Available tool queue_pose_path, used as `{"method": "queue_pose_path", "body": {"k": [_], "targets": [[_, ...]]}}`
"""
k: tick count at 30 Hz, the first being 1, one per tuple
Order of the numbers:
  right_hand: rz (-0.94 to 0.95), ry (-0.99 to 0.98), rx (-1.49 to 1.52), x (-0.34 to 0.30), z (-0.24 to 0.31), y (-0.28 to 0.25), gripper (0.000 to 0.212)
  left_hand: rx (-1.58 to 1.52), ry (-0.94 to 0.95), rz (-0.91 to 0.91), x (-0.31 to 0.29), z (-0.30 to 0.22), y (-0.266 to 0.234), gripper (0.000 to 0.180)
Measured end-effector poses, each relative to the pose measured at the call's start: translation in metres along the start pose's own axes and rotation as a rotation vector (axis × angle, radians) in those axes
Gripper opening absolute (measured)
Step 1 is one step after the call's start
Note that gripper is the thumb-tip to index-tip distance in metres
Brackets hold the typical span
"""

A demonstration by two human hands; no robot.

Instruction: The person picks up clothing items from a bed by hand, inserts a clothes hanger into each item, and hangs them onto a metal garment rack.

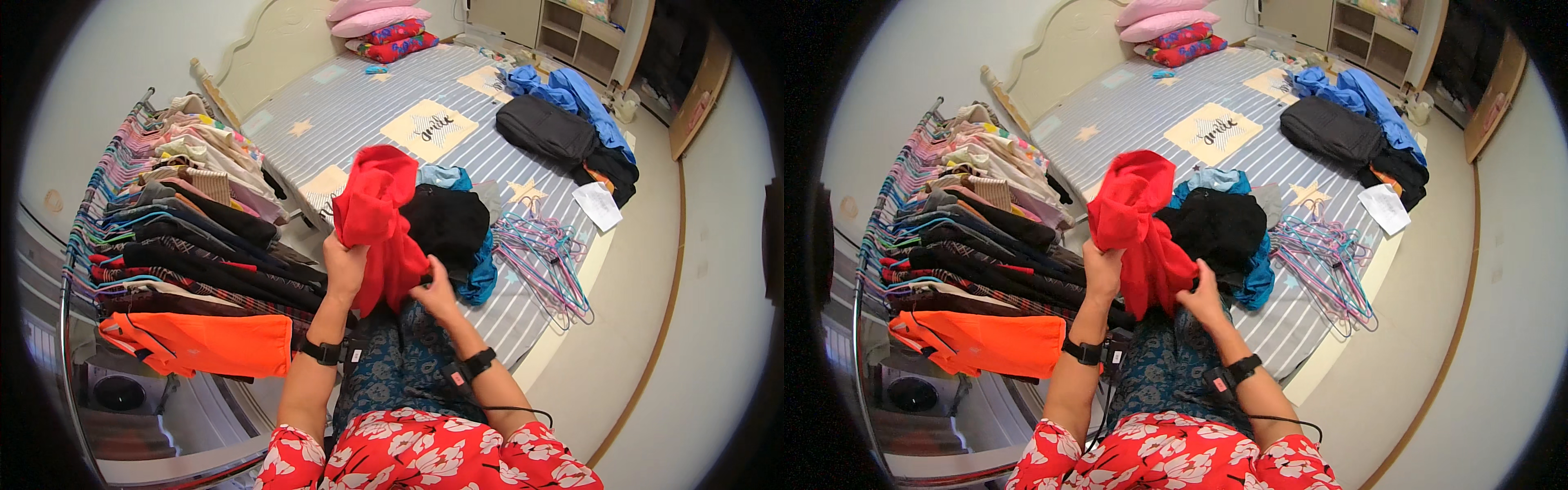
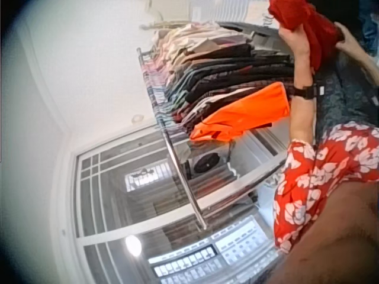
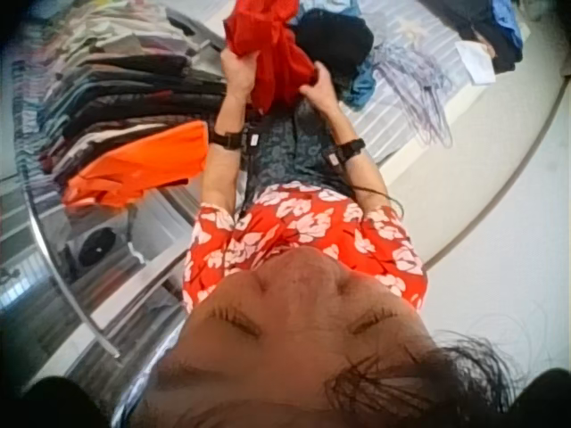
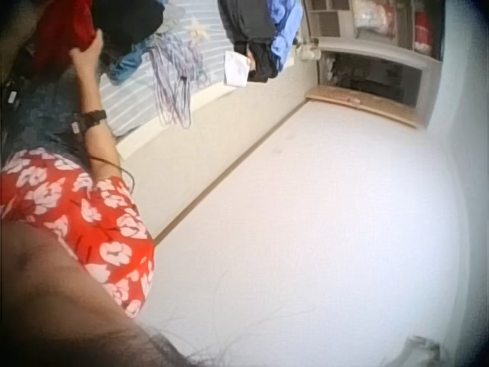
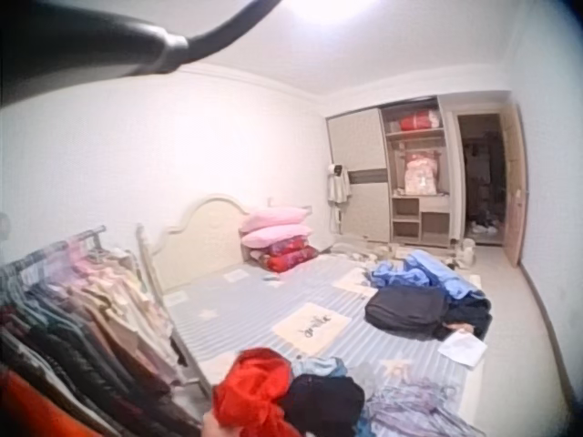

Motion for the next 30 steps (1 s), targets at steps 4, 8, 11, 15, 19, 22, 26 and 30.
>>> {"method": "queue_pose_path", "body": {"k": [4,8,11,15,19,22,26,30], "targets": [[0.048,-0.204,-0.076,-0.002,0.012,0.066,0.084,-0.176,0.025,0.032,0.001,-0.035,0.013,0.017],[0.245,0.178,-0.024,0.006,-0.031,0.103,0.062,-0.280,0.009,0.047,0.007,-0.036,0.012,0.017],[0.002,0.427,0.896,0.003,-0.015,0.089,0.024,-0.064,0.097,0.062,0.015,-0.048,-0.001,0.021],[0.147,0.563,1.207,0.009,0.036,0.067,0.034,0.366,0.247,0.071,0.019,-0.058,0.006,0.029],[0.279,0.492,1.243,-0.006,0.061,0.012,0.034,0.290,0.180,0.139,0.019,-0.041,0.026,0.033],[0.133,0.546,0.878,-0.032,0.041,-0.034,0.043,0.225,0.046,0.264,0.010,-0.011,0.051,0.033],[0.184,0.273,0.312,-0.039,0.023,-0.087,0.059,0.336,0.015,0.464,-0.024,0.027,0.102,0.029],[-0.162,0.228,0.522,-0.030,0.047,-0.139,0.084,0.459,0.050,0.664,-0.061,0.036,0.129,0.032]]}}
Point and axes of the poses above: each hand's wrist, its own x-axis towards the middle knuckle, its own y-axis out of the palm, z = x × y, the point moved 10 cm from there along x, towards the middle knuckle, and after that the axes turned 5 degrees about x, right-handed, at the moved point
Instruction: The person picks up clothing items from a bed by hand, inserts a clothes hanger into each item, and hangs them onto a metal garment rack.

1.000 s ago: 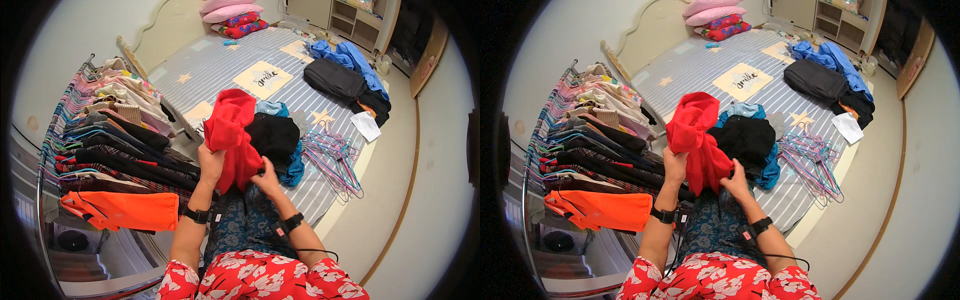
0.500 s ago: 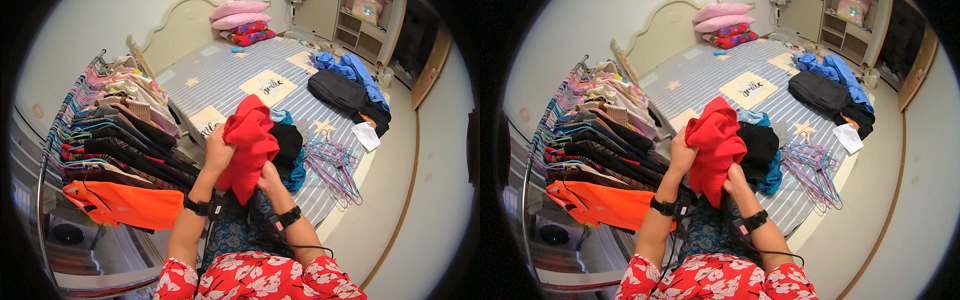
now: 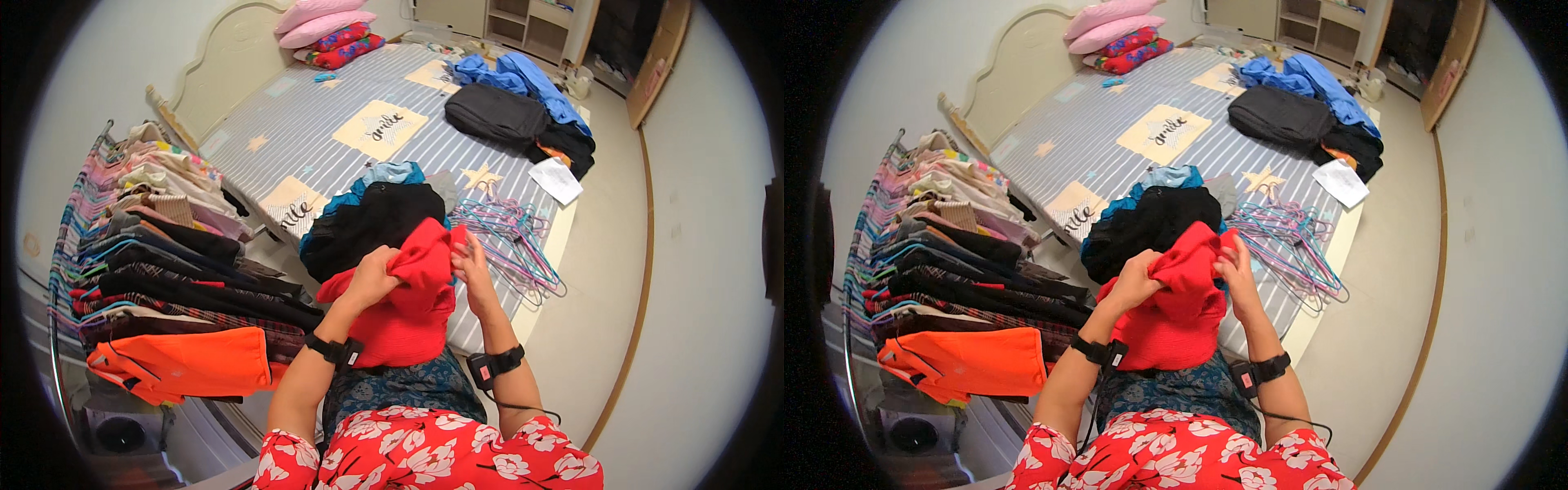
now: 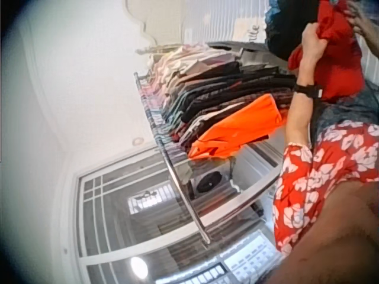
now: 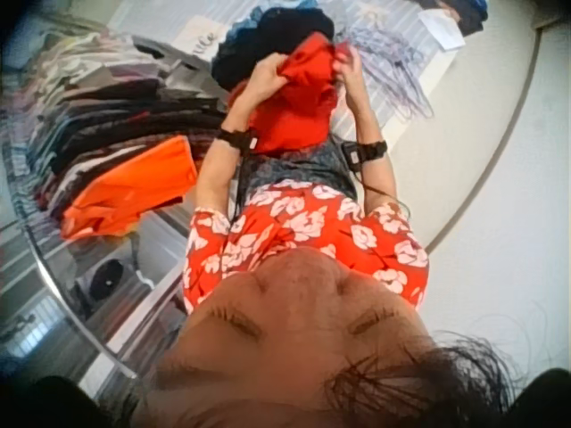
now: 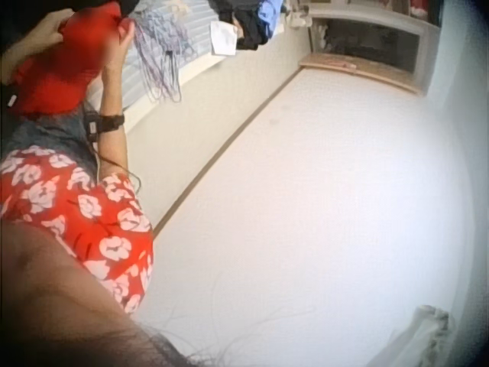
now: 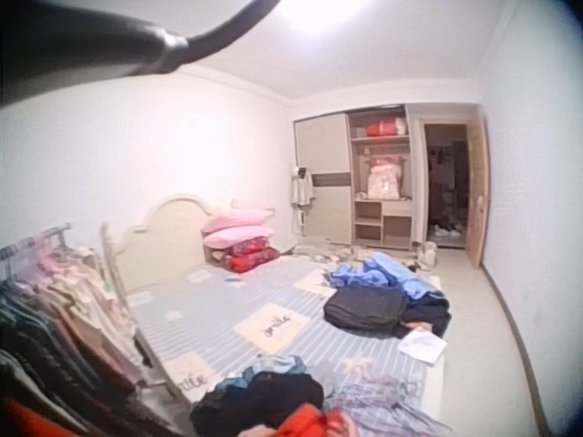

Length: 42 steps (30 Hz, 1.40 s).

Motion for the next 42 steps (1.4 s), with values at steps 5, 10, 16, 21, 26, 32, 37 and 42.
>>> {"method": "queue_pose_path", "body": {"k": [5,10,16,21,26,32,37,42], "targets": [[0.184,-0.126,-0.377,0.005,-0.015,0.008,0.067,-0.022,0.116,0.176,0.000,-0.021,0.027,0.038],[0.059,-0.021,-0.091,0.006,-0.015,-0.048,0.055,-0.378,-0.307,0.388,0.003,0.008,0.029,0.028],[0.110,-0.012,-0.403,0.006,-0.034,-0.075,0.051,-0.618,-0.308,-0.164,0.031,0.047,0.015,0.016],[0.150,-0.031,-0.949,-0.006,-0.060,-0.104,0.025,-0.361,-0.176,-0.139,0.046,0.045,0.041,0.015],[0.141,0.030,-0.996,0.003,-0.091,-0.134,0.027,-0.135,-0.099,0.214,0.029,0.036,0.151,0.020],[-0.497,-0.206,-0.903,0.014,-0.054,-0.243,0.036,0.040,-0.211,0.433,0.014,0.078,0.214,0.030],[-0.775,-0.269,-1.106,0.023,-0.023,-0.308,0.042,-0.318,-0.422,0.317,0.012,0.117,0.213,0.024],[-0.881,-0.135,-1.297,0.032,-0.018,-0.326,0.046,-0.524,-0.548,0.280,0.005,0.132,0.211,0.021]]}}
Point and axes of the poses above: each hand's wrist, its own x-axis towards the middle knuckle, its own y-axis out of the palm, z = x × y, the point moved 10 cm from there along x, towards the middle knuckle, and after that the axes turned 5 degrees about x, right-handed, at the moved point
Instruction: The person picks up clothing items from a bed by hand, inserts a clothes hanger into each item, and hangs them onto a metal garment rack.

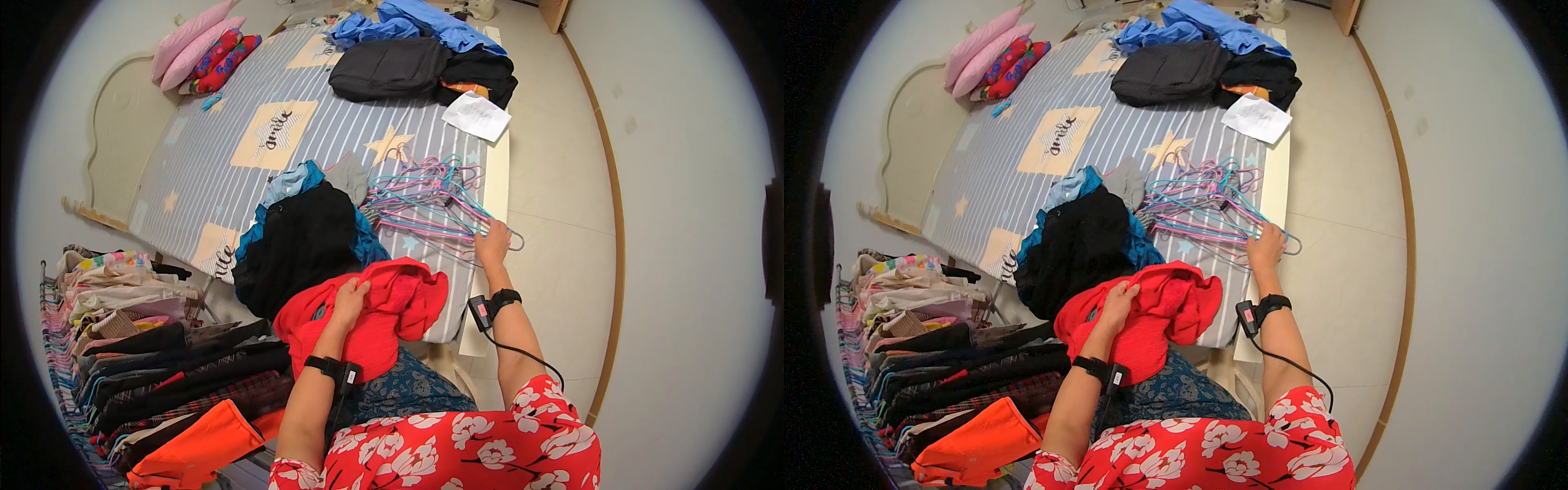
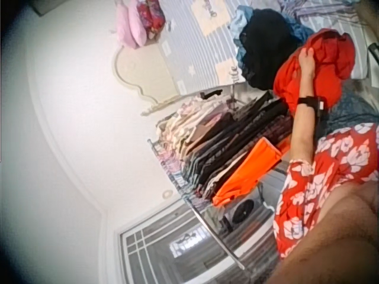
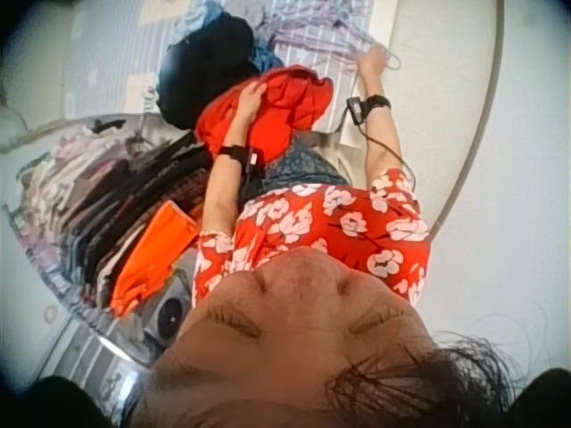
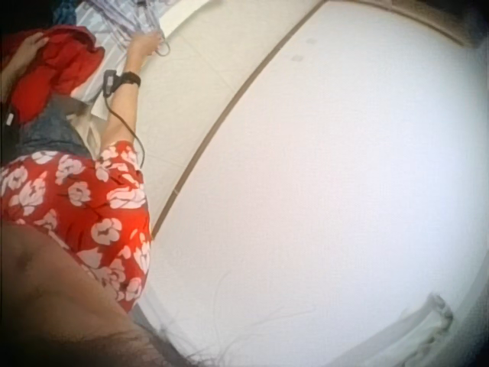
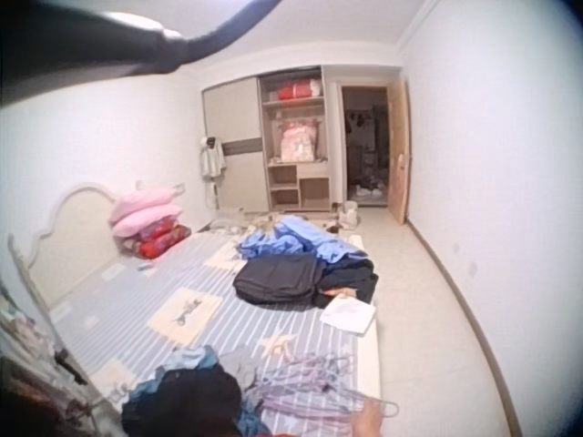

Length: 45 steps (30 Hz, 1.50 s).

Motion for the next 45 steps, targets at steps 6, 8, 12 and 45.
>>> {"method": "queue_pose_path", "body": {"k": [6,8,12,45], "targets": [[0.040,-0.001,0.039,0.003,-0.008,0.008,0.037,-0.362,-0.104,0.012,-0.002,-0.007,0.006,0.018],[0.079,-0.034,0.025,-0.002,-0.002,0.010,0.030,-0.361,-0.106,0.003,-0.003,-0.008,0.005,0.017],[0.262,-0.061,-0.162,-0.011,0.023,0.020,0.015,-0.345,-0.094,-0.018,-0.004,-0.005,-0.001,0.016],[0.024,-0.103,0.204,-0.027,0.037,0.029,0.020,-0.359,-0.097,-0.012,-0.008,-0.010,0.006,0.013]]}}
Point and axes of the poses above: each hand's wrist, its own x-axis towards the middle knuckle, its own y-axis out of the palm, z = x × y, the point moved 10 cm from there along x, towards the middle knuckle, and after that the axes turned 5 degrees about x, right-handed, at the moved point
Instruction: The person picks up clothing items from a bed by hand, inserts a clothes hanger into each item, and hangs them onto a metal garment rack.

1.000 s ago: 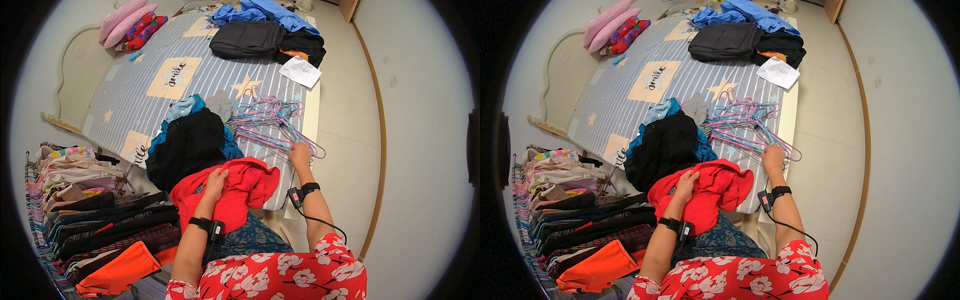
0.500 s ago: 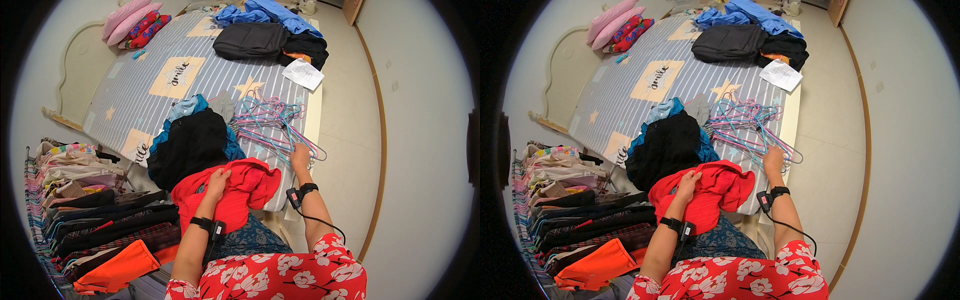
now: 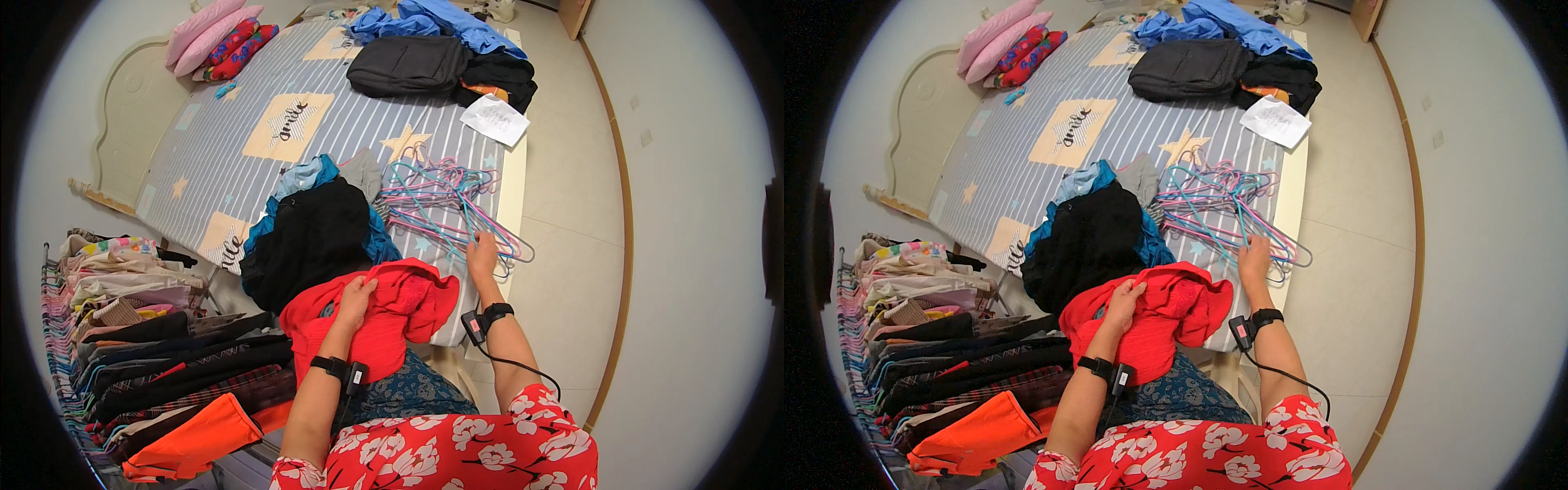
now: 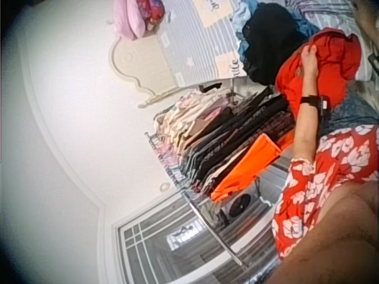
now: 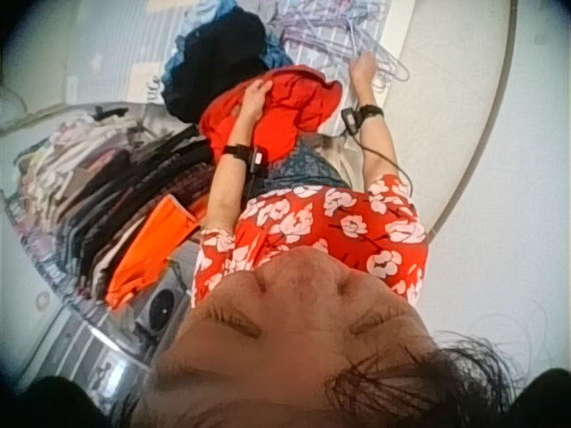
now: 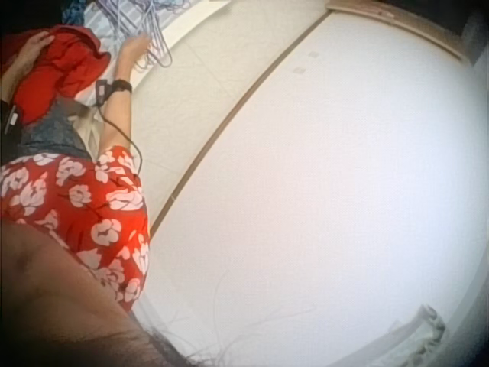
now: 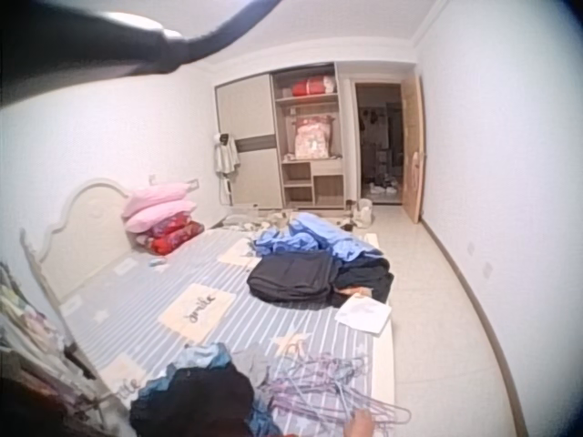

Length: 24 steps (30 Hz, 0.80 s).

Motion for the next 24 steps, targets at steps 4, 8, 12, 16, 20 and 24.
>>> {"method": "queue_pose_path", "body": {"k": [4,8,12,16,20,24], "targets": [[0.175,0.342,0.464,-0.010,-0.028,0.037,0.019,0.023,-0.001,-0.006,0.001,-0.001,0.000,0.013],[0.086,0.242,0.559,-0.011,-0.004,0.025,0.021,0.049,0.002,-0.016,0.001,-0.001,-0.001,0.012],[0.260,0.299,0.837,-0.028,0.052,0.009,0.020,0.150,0.076,-0.021,-0.002,-0.006,-0.006,0.013],[0.210,0.126,0.821,-0.055,0.071,-0.017,0.021,0.337,0.191,-0.030,-0.006,-0.017,0.004,0.014],[0.143,0.056,0.842,-0.101,0.094,-0.042,0.019,0.419,0.321,-0.102,-0.011,-0.025,-0.006,0.011],[0.200,0.088,1.119,-0.105,0.111,-0.025,0.023,0.613,0.449,-0.153,-0.029,-0.047,-0.003,0.017]]}}
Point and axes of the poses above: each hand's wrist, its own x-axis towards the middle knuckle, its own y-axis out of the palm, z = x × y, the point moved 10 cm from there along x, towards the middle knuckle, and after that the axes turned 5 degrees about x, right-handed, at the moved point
